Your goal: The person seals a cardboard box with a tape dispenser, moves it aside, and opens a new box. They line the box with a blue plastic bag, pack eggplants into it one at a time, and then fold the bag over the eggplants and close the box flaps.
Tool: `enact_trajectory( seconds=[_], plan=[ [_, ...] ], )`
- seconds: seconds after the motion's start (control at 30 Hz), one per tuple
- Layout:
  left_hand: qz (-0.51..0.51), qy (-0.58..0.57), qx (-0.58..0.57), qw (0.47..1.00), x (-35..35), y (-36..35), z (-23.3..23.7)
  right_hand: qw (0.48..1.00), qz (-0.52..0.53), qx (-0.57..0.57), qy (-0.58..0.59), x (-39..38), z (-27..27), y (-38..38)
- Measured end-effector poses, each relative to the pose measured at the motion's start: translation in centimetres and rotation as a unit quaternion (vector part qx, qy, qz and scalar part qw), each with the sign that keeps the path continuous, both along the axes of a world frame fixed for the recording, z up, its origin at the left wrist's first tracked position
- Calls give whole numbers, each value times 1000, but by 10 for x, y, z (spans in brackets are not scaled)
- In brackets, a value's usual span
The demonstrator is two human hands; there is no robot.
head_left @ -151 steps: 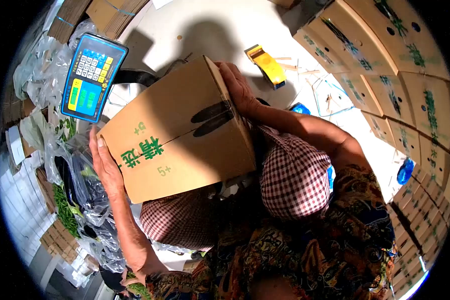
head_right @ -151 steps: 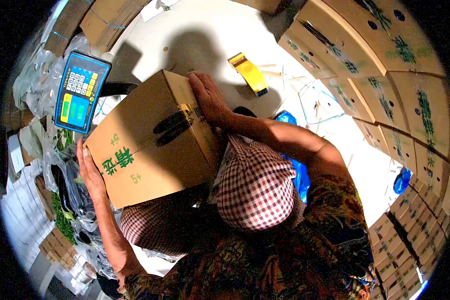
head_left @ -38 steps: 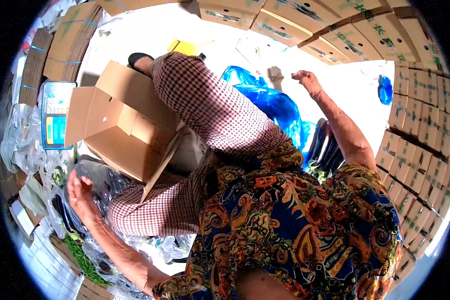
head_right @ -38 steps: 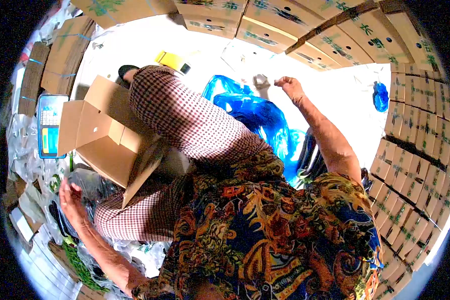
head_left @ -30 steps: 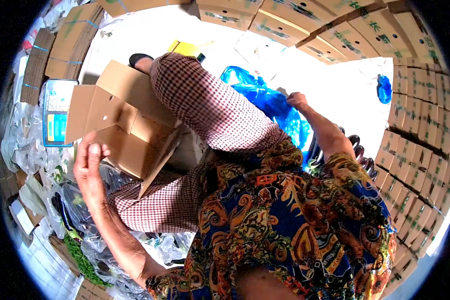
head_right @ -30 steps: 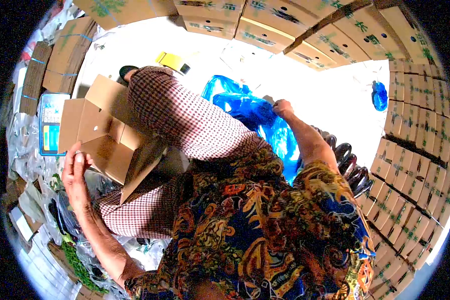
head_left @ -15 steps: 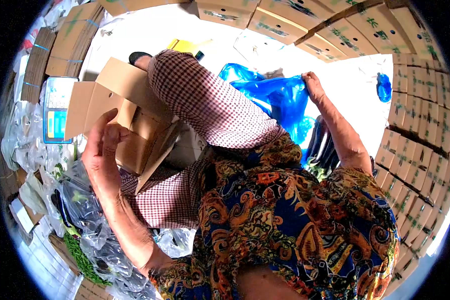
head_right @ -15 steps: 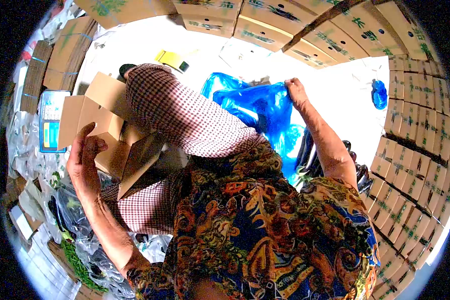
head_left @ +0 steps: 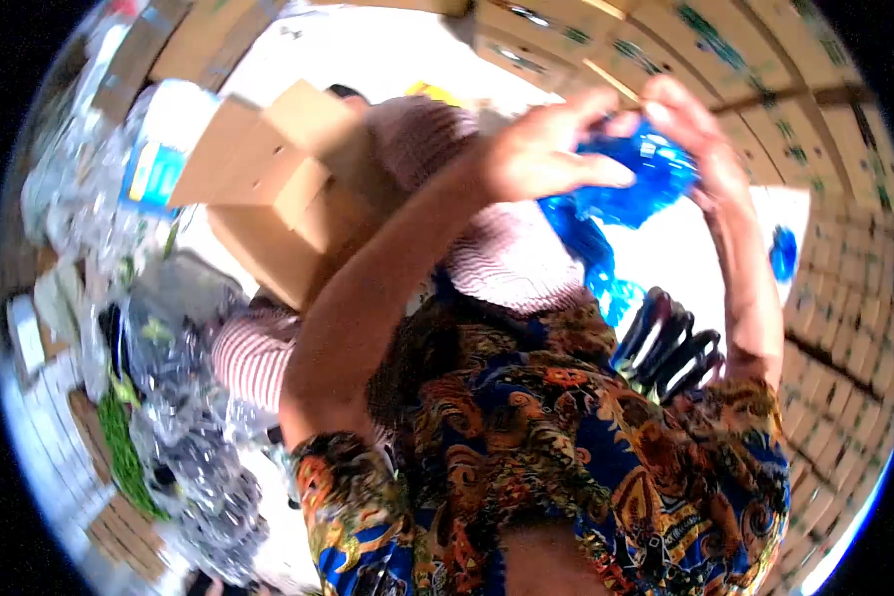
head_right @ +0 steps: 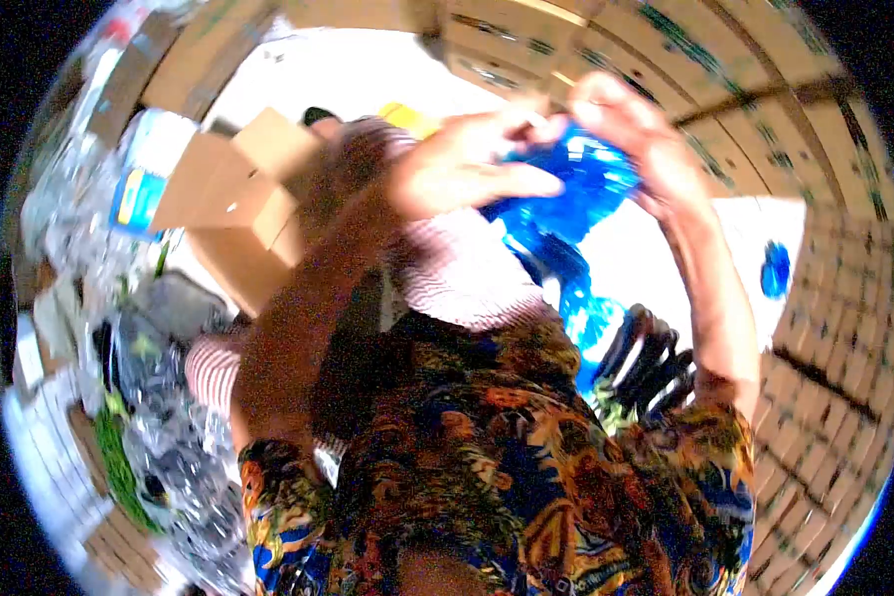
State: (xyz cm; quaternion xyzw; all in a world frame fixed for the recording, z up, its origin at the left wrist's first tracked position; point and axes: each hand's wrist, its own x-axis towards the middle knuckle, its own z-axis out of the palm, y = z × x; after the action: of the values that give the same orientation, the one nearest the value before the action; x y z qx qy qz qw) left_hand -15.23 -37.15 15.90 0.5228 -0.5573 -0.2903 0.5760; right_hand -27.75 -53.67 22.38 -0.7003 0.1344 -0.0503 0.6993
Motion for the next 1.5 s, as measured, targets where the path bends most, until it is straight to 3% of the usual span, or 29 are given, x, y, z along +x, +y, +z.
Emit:
enact_trajectory(
  seconds=[0.03, 0.07, 0.13, 0.2, 0.27, 0.3, 0.37, 0.4, 0.47, 0.5, 0.63, 0.73, 0.77, 0.8, 0.87, 0.93, 0.97, 1.03, 1.07, 1.17, 1.2, 1.27, 1.33, 1.37, 1.43, 1.5],
  plan=[
    [-81, 46, 75, 993, -4, -4, -9, 997, 1, 73, -4, 6, 16, 10],
    [-164, 99, 148, 970, 0, -1, -13, 999, -18, 30, -23, 11, 27, 11],
    [-114, -57, 63, 990, 7, 21, -7, 998, -26, 35, -37, 18, 41, 0],
    [-63, 45, -83, 993, 19, 13, -62, 999, -30, -34, -7, 25, 46, -8],
    [62, -56, -84, 993, 48, 33, -31, 990, 26, -138, -18, 31, 38, -5],
    [151, -147, -89, 974, 69, 48, -13, 981, 92, -172, 25, 33, 40, -9],
    [274, -248, -19, 929, 104, 92, 51, 973, 121, -179, 77, 34, 37, -3],
    [309, -256, 56, 914, 113, 117, 84, 969, 135, -185, 96, 33, 35, -9],
    [389, -361, 152, 834, 121, 159, 106, 963, 158, -192, 107, 38, 41, -6],
    [392, -355, 185, 828, 120, 181, 111, 967, 146, -181, 106, 41, 43, -4],
    [446, -296, 267, 801, 121, 265, 101, 951, 196, -202, 128, 68, 42, -13],
    [414, -84, 319, 849, 118, 312, 80, 986, 157, -55, 27, 86, 35, -3],
    [426, -68, 362, 826, 113, 317, 66, 988, 152, -5, -11, 97, 32, -2],
    [359, -13, 441, 822, 115, 323, 61, 993, 109, 30, -37, 103, 44, 21],
    [369, -44, 411, 833, 126, 344, 6, 991, 85, 98, -35, 117, 58, 47],
    [360, 216, 387, 821, 110, 328, 29, 982, 104, 144, -70, 128, 69, 66],
    [343, 219, 442, 800, 107, 327, 34, 979, 100, 150, -91, 131, 79, 79],
    [300, 77, 528, 791, 104, 323, 46, 977, 94, 153, -119, 133, 100, 113],
    [299, 32, 549, 779, 106, 324, 43, 986, 103, 97, -88, 138, 102, 131],
    [482, -274, 344, 758, 139, 357, -16, 987, 127, -95, 17, 158, 88, 169],
    [510, -210, 302, 778, 135, 351, -3, 986, 157, 47, 10, 169, 69, 181],
    [557, -74, 212, 800, 105, 322, 41, 978, 191, 55, 57, 179, 53, 194],
    [439, 147, 55, 885, 72, 301, 51, 971, 219, 66, 71, 185, 39, 212],
    [449, 173, 84, 873, 60, 286, 60, 977, 181, 102, 56, 183, 32, 231],
    [463, 226, 142, 845, 47, 259, 76, 965, 207, 152, 49, 189, 9, 247],
    [454, 250, 118, 847, 49, 251, 60, 952, 201, 217, 80, 189, 3, 263]
  ],
)
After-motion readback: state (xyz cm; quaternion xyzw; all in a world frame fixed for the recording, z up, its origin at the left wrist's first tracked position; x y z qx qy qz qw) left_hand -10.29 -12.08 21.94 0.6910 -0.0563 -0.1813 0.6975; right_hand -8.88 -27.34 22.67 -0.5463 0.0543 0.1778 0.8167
